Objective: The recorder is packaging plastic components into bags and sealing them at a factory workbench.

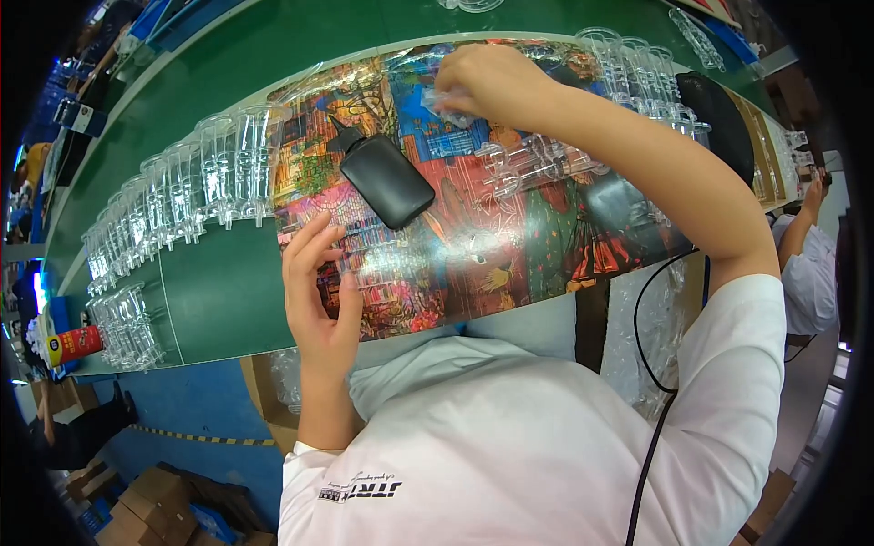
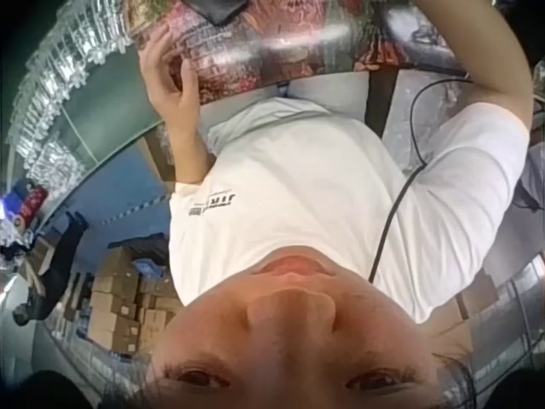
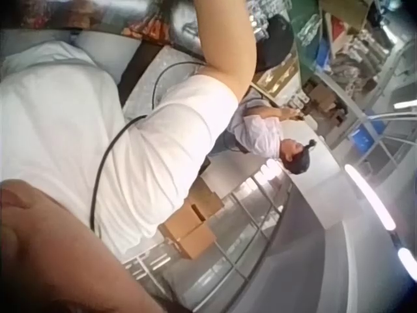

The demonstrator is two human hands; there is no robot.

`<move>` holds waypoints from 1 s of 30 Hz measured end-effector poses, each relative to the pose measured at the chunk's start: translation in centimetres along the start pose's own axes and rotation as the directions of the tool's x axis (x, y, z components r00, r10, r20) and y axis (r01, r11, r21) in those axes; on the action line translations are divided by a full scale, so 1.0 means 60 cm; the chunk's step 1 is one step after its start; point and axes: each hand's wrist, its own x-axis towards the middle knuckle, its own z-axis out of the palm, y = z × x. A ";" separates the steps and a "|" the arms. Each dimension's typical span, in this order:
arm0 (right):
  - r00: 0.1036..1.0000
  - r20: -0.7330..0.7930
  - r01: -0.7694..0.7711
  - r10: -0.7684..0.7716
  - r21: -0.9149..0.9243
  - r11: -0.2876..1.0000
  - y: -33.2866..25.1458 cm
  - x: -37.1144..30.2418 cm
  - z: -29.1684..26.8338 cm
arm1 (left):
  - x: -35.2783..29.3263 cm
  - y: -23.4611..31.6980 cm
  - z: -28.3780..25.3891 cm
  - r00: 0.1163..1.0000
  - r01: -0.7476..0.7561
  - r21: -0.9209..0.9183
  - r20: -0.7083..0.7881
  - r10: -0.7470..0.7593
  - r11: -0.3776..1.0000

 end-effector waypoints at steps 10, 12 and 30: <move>0.984 0.165 -0.003 -0.062 0.367 0.930 0.044 -0.004 -0.002 | -0.003 -0.003 -0.003 1.000 0.016 -0.016 -0.002 -0.016 1.000; 0.992 0.130 -0.043 0.007 0.280 0.959 0.054 0.007 -0.002 | 0.000 -0.005 -0.003 1.000 0.011 -0.013 0.017 -0.011 1.000; 0.997 0.079 -0.023 -0.001 0.297 0.955 0.018 0.010 0.010 | -0.004 -0.006 -0.007 1.000 0.013 -0.015 0.026 -0.013 1.000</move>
